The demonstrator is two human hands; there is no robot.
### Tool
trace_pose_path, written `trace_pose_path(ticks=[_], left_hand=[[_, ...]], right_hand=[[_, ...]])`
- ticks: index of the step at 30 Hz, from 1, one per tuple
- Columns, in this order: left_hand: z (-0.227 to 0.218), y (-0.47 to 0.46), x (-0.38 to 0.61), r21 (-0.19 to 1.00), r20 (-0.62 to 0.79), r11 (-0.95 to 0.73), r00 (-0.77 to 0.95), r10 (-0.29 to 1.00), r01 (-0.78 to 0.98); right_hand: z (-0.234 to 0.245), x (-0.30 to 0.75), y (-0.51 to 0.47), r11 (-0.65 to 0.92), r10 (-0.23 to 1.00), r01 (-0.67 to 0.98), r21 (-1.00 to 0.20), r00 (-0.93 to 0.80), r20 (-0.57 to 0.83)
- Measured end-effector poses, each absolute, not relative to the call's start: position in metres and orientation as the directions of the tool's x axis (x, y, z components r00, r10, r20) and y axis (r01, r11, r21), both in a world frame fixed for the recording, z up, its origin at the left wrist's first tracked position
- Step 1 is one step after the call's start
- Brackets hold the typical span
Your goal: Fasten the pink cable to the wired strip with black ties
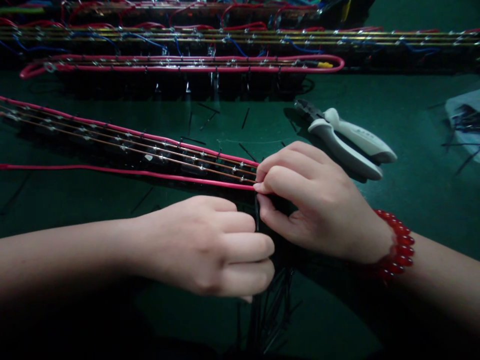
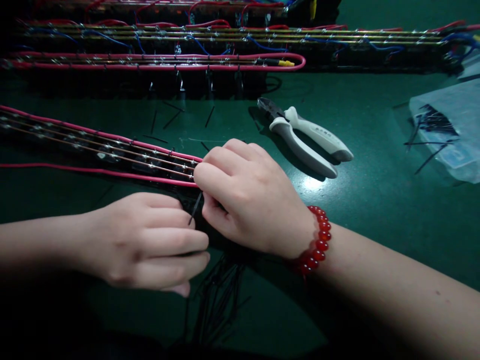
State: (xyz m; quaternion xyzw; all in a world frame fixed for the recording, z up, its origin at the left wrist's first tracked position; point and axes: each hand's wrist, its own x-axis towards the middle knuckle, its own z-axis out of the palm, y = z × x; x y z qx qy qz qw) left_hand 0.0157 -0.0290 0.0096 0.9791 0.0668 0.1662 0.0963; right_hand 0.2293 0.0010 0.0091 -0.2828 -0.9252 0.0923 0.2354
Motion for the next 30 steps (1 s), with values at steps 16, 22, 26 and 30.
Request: trace_pose_path(ticks=[16, 22, 26, 30], left_hand=[[0.0065, -0.0316, 0.018, 0.194, 0.229, -0.975, 0.961, 0.155, 0.111], [0.0062, -0.0294, 0.0163, 0.162, 0.189, -0.98, 0.971, 0.145, 0.114], [0.0062, -0.0302, 0.0172, 0.172, 0.198, -0.98, 0.971, 0.137, 0.103], [0.0062, -0.0313, 0.018, 0.176, 0.206, -0.979, 0.968, 0.14, 0.104]], right_hand=[[0.0081, 0.229, 0.0009, 0.837, 0.547, 0.468, -0.285, -0.735, 0.401], [0.0068, 0.2298, 0.0004, 0.843, 0.538, 0.46, -0.28, -0.736, 0.41], [0.0067, 0.2301, 0.0003, 0.843, 0.537, 0.457, -0.284, -0.739, 0.406], [0.0072, 0.229, 0.0013, 0.846, 0.534, 0.458, -0.274, -0.737, 0.415]])
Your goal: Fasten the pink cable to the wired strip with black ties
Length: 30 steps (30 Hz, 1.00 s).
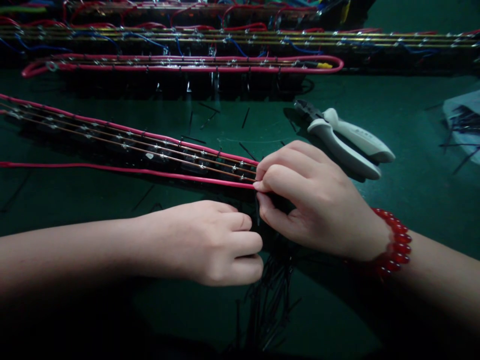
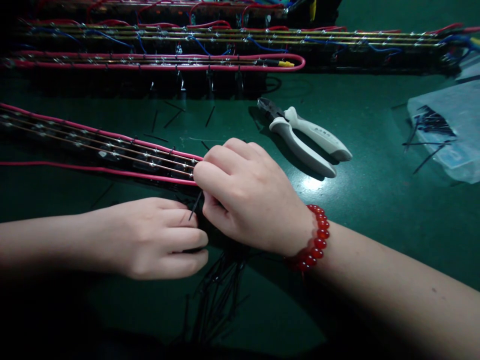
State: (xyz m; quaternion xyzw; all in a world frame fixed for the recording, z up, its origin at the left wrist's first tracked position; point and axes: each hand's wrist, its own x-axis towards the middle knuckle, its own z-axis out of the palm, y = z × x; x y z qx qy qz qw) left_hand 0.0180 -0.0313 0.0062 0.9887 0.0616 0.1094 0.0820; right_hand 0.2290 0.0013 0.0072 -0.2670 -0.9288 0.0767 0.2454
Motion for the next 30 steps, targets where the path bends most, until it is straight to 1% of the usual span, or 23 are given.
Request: trace_pose_path(ticks=[7, 10, 16, 21, 24, 28, 30], left_hand=[[0.0054, -0.0326, 0.0189, 0.165, 0.228, -0.98, 0.963, 0.147, 0.111], [0.0068, -0.0319, 0.0193, 0.164, 0.266, -0.979, 0.95, 0.163, 0.122], [0.0127, -0.0278, 0.017, 0.225, 0.368, -0.966, 0.907, 0.203, 0.125], [0.0116, -0.027, 0.0157, 0.272, 0.44, -0.95, 0.857, 0.267, 0.157], [0.0093, -0.0287, 0.0176, 0.344, 0.474, -0.916, 0.803, 0.361, 0.208], [0.0082, -0.0306, 0.0201, 0.539, 0.373, -0.787, 0.753, 0.542, 0.3], [0.0083, -0.0309, 0.0204, 0.584, 0.343, -0.754, 0.75, 0.565, 0.301]], right_hand=[[0.0079, 0.2288, -0.0003, 0.844, 0.537, 0.465, -0.27, -0.741, 0.404], [0.0081, 0.2298, -0.0006, 0.842, 0.54, 0.467, -0.271, -0.737, 0.407], [0.0078, 0.2307, -0.0002, 0.842, 0.539, 0.465, -0.273, -0.743, 0.397], [0.0065, 0.2307, 0.0001, 0.839, 0.543, 0.471, -0.272, -0.739, 0.397], [0.0068, 0.2303, 0.0006, 0.84, 0.542, 0.462, -0.285, -0.742, 0.395], [0.0076, 0.23, 0.0005, 0.837, 0.546, 0.459, -0.297, -0.741, 0.391], [0.0078, 0.2302, 0.0002, 0.831, 0.555, 0.468, -0.301, -0.741, 0.378]])
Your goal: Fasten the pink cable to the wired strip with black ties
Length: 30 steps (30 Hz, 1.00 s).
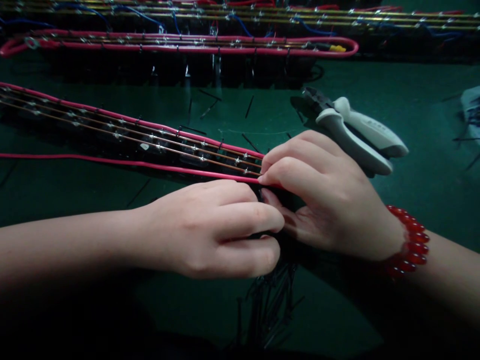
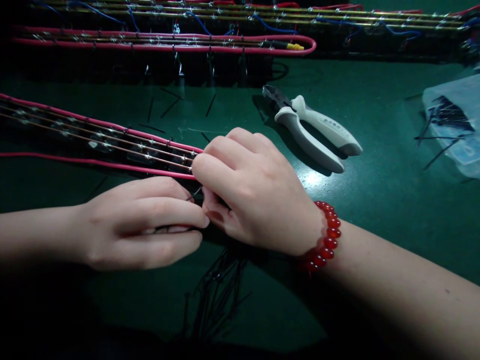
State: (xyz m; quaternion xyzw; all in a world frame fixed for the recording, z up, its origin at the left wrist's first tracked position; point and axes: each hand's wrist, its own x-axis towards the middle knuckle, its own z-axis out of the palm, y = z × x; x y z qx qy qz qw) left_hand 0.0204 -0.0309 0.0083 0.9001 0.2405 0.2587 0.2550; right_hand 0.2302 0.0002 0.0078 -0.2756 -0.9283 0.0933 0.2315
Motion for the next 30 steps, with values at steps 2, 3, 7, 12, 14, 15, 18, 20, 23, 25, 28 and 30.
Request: trace_pose_path(ticks=[2, 3, 7, 12, 14, 15, 18, 20, 23, 25, 28, 30], left_hand=[[0.009, -0.031, 0.021, 0.584, 0.353, -0.76, 0.754, 0.554, 0.285], [0.009, -0.03, 0.021, 0.579, 0.36, -0.768, 0.759, 0.543, 0.275], [0.01, -0.026, 0.02, 0.528, 0.314, -0.804, 0.817, 0.484, 0.273], [0.004, -0.021, 0.017, 0.242, 0.214, -0.955, 0.95, 0.227, 0.174], [0.003, -0.019, 0.015, 0.2, 0.171, -0.969, 0.969, 0.181, 0.146], [0.002, -0.019, 0.015, 0.203, 0.16, -0.969, 0.971, 0.178, 0.144], [0.002, -0.018, 0.014, 0.22, 0.149, -0.964, 0.971, 0.185, 0.15], [0.003, -0.018, 0.014, 0.225, 0.149, -0.962, 0.971, 0.188, 0.152], [0.004, -0.018, 0.014, 0.219, 0.159, -0.964, 0.969, 0.188, 0.151], [0.004, -0.019, 0.015, 0.204, 0.172, -0.967, 0.967, 0.187, 0.151], [0.005, -0.02, 0.016, 0.162, 0.186, -0.971, 0.961, 0.204, 0.174], [0.006, -0.022, 0.017, 0.13, 0.198, -0.973, 0.957, 0.214, 0.191]], right_hand=[[0.008, 0.23, 0.0, 0.827, 0.561, 0.476, -0.3, -0.741, 0.369], [0.007, 0.23, 0.0, 0.825, 0.564, 0.48, -0.299, -0.741, 0.365], [0.007, 0.23, 0.0, 0.82, 0.571, 0.493, -0.289, -0.739, 0.359], [0.007, 0.231, 0.001, 0.838, 0.545, 0.476, -0.265, -0.748, 0.379], [0.007, 0.231, 0.001, 0.841, 0.54, 0.475, -0.257, -0.75, 0.381], [0.007, 0.231, 0.001, 0.84, 0.543, 0.479, -0.256, -0.749, 0.38], [0.007, 0.23, 0.002, 0.839, 0.544, 0.477, -0.262, -0.749, 0.377], [0.007, 0.23, 0.002, 0.844, 0.537, 0.467, -0.265, -0.748, 0.389], [0.007, 0.23, 0.001, 0.839, 0.543, 0.474, -0.266, -0.744, 0.39], [0.007, 0.23, 0.001, 0.835, 0.55, 0.479, -0.27, -0.745, 0.379], [0.008, 0.23, 0.001, 0.838, 0.546, 0.476, -0.267, -0.747, 0.379], [0.009, 0.23, 0.0, 0.834, 0.552, 0.482, -0.27, -0.747, 0.371]])
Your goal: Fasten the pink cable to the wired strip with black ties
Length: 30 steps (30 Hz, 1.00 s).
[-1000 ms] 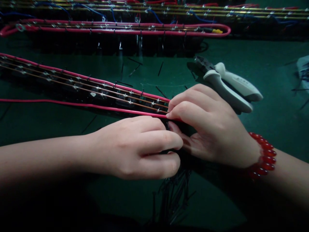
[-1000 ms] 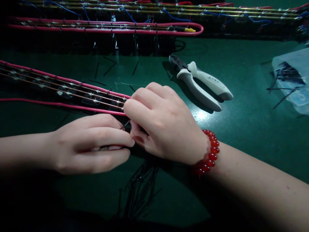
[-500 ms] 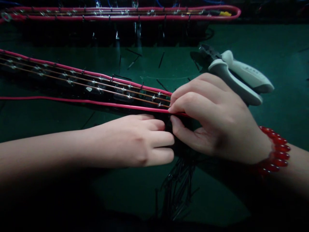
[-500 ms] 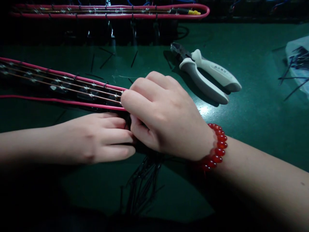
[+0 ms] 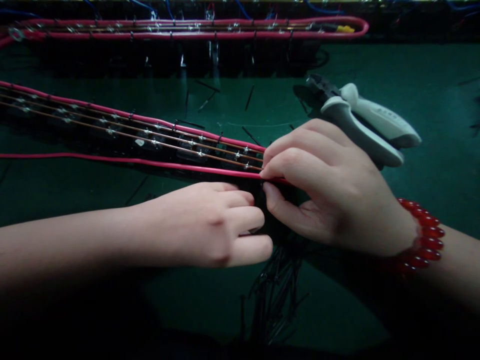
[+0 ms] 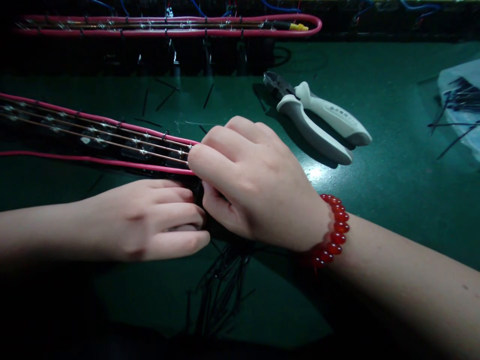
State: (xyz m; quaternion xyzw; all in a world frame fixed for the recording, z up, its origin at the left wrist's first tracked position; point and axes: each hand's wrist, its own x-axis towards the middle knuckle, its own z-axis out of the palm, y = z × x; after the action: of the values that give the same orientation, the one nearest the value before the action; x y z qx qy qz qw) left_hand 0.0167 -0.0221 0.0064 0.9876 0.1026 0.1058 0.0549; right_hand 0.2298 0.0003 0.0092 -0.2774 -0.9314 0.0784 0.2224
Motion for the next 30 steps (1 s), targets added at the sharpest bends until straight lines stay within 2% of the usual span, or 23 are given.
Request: trace_pose_path(ticks=[3, 6, 11, 16, 23, 30], left_hand=[[0.008, -0.024, 0.018, 0.115, 0.217, -0.975, 0.953, 0.211, 0.19], [0.011, -0.026, 0.018, 0.147, 0.264, -0.968, 0.935, 0.237, 0.204], [0.01, -0.026, 0.013, 0.267, 0.399, -0.892, 0.801, 0.447, 0.365], [0.002, -0.024, 0.008, 0.368, 0.386, -0.829, 0.742, 0.548, 0.421], [0.001, -0.022, 0.01, 0.504, 0.43, -0.763, 0.648, 0.629, 0.405], [0.0, -0.022, 0.011, 0.551, 0.443, -0.738, 0.613, 0.654, 0.389]], right_hand=[[0.009, 0.229, 0.0, 0.829, 0.559, 0.488, -0.275, -0.746, 0.362], [0.008, 0.23, 0.001, 0.838, 0.546, 0.476, -0.267, -0.746, 0.381], [0.01, 0.234, 0.001, 0.838, 0.535, 0.42, -0.349, -0.76, 0.37], [0.016, 0.238, 0.002, 0.847, 0.498, 0.347, -0.402, -0.784, 0.372], [0.02, 0.24, 0.001, 0.842, 0.491, 0.298, -0.45, -0.769, 0.41], [0.02, 0.239, 0.003, 0.811, 0.53, 0.308, -0.497, -0.747, 0.402]])
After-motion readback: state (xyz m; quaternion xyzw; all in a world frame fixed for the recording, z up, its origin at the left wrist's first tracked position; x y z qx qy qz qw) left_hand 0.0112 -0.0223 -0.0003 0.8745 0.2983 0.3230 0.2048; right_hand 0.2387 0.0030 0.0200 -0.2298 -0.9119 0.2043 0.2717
